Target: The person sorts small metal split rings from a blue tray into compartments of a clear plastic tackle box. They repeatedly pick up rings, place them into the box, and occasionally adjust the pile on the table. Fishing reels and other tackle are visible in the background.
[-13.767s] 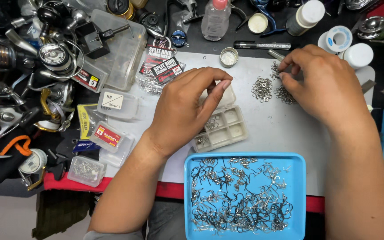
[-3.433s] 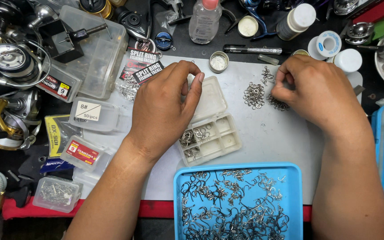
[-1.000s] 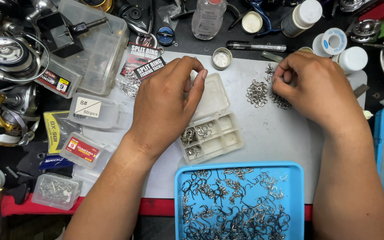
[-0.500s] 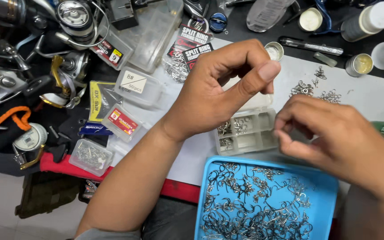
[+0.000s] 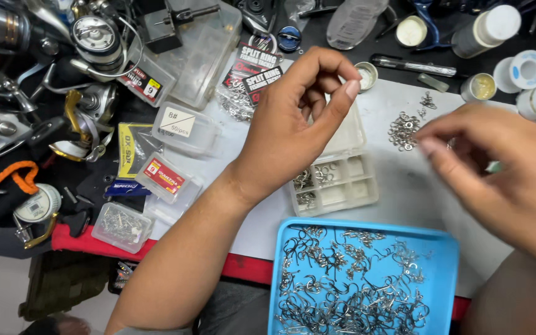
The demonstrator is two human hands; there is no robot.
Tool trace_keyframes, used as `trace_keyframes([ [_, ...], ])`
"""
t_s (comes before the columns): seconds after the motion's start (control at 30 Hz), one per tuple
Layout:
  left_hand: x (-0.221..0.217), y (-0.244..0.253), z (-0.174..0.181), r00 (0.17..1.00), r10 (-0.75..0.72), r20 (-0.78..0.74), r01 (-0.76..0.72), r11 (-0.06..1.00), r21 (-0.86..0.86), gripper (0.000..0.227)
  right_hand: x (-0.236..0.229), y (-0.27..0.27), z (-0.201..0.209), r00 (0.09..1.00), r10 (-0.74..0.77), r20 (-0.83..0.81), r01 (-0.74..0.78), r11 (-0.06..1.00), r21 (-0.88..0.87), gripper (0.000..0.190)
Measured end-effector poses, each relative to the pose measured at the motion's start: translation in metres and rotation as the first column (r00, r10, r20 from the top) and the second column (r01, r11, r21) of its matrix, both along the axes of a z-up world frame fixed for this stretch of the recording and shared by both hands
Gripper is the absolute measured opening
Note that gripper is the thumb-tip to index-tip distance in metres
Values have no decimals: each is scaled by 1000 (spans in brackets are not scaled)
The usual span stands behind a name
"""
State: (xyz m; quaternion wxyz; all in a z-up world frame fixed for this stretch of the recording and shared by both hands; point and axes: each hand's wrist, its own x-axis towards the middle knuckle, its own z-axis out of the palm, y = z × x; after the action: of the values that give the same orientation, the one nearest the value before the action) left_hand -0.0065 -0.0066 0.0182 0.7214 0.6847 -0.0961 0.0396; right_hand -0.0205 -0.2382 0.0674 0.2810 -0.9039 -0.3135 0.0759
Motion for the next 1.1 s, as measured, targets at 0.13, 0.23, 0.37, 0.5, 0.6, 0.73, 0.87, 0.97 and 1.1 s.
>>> trace_keyframes([
  [0.13,-7,-4,-2,995,-74,71,52,959,280,4,2,-27,-31,851,-518,-87,518,801,300,8],
  [0.23,-9,-9,-7,979,-133,154,59,910,410,5,10,-22,-46,833,-546,-85,510,701,498,21],
  [0.37,-11,-13,-7,981,-193,31,158,876,456,8,23,-18,-66,773,-573,-273,583,472,661,24],
  [0.5,-4,-24,-6,964,-248,93,146,791,594,4,31,-25,-75,755,-583,-301,580,380,720,26],
  [0.6,11,-40,-6,961,-266,72,128,665,735,5,36,-27,-81,737,-615,-282,579,357,733,35],
  [0.73,42,-64,-22,936,-339,89,95,490,867,5,41,-31,-90,690,-632,-352,595,218,774,48],
  [0.87,65,-83,-44,899,-413,143,18,362,932,9,42,-28,-85,701,-544,-462,575,48,817,56],
  [0.97,75,-90,-51,890,-428,158,-1,346,938,8,46,-33,-86,696,-497,-519,561,-75,825,57],
  [1.1,80,-94,-54,882,-448,143,19,338,941,7,47,-32,-81,661,-501,-558,569,-151,809,54],
])
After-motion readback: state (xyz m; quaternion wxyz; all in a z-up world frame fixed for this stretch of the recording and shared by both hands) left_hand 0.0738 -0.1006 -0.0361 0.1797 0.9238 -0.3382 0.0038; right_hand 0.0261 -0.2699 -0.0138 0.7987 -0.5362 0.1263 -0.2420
